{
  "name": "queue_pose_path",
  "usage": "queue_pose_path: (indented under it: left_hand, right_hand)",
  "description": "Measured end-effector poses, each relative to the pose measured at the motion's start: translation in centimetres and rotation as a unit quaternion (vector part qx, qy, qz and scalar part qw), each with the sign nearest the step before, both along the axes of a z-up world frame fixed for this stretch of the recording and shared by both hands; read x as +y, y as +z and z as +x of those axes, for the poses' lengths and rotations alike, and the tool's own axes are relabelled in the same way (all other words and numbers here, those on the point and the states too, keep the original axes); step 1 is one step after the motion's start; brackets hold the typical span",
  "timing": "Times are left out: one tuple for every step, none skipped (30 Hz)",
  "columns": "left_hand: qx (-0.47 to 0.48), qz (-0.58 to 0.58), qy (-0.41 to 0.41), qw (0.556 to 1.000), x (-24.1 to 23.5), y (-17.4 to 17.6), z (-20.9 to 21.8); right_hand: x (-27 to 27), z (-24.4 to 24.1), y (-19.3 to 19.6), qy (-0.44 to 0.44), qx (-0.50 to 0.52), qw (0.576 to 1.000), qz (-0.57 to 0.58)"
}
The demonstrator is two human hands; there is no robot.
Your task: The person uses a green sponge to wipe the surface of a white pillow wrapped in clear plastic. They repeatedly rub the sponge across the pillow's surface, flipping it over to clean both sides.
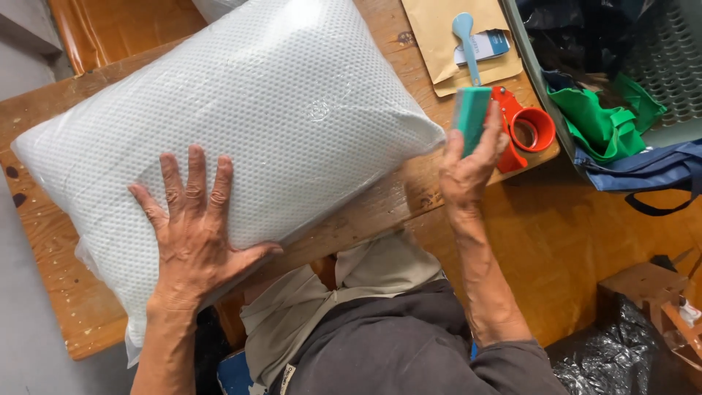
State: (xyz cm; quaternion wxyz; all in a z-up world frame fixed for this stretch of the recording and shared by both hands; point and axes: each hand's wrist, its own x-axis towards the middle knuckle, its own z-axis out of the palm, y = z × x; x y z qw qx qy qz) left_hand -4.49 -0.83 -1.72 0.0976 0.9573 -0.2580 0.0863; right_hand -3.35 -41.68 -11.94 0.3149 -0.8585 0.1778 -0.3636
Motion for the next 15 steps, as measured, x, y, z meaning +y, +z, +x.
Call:
queue_pose_path:
  left_hand:
    - [-0.001,-0.002,0.000,1.000,0.0,0.2,0.1]
    - [0.000,-0.008,-0.003,1.000,0.0,0.3,0.2]
    - [0.002,-0.013,-0.003,1.000,0.2,0.4,0.0]
    - [0.004,-0.013,0.000,1.000,0.2,0.3,0.1]
    - [0.000,-0.008,-0.001,1.000,0.2,0.4,0.2]
    - [-0.003,-0.003,-0.003,1.000,0.2,0.4,0.4]
    - [-0.004,-0.001,0.000,1.000,0.3,0.6,0.3]
    - [0.002,-0.015,0.000,1.000,0.3,0.9,0.2]
    - [0.008,-0.030,-0.004,1.000,0.1,1.1,0.3]
    - [0.008,-0.029,-0.007,1.000,0.4,1.1,0.3]
    - [0.009,-0.034,-0.005,0.999,0.5,1.0,0.3]
    - [0.011,-0.039,-0.003,0.999,0.6,0.9,0.4]
    - [0.012,-0.040,-0.007,0.999,0.7,0.8,0.6]
    - [0.009,-0.032,-0.008,0.999,0.8,0.7,0.7]
    - [0.006,-0.025,-0.004,1.000,1.0,0.6,0.6]
  right_hand:
    - [1.0,-0.8,1.3,0.000,-0.001,1.000,-0.002]
    - [2.1,-1.5,2.6,0.004,-0.032,0.999,0.012]
    - [3.3,-2.3,3.8,0.012,-0.060,0.998,0.026]
    - [5.9,-3.1,4.7,0.014,-0.058,0.998,0.026]
    - [8.5,-3.9,5.7,0.092,-0.070,0.993,0.022]
    - [11.1,-4.7,6.7,0.169,-0.081,0.982,0.018]
    - [13.3,-5.5,5.3,0.171,-0.082,0.982,0.020]
    - [15.4,-6.3,4.1,0.277,-0.091,0.956,0.015]
    - [17.4,-7.1,2.8,0.375,-0.098,0.922,0.008]
    - [18.4,-7.0,1.9,0.373,-0.099,0.923,0.008]
    - [19.3,-6.9,1.0,0.386,-0.110,0.915,-0.026]
    - [20.2,-6.8,0.1,0.399,-0.121,0.907,-0.061]
    - [18.9,-6.1,0.3,0.397,-0.119,0.908,-0.062]
    - [17.6,-5.5,0.5,0.355,-0.122,0.924,-0.068]
    - [16.3,-4.8,0.7,0.318,-0.125,0.937,-0.074]
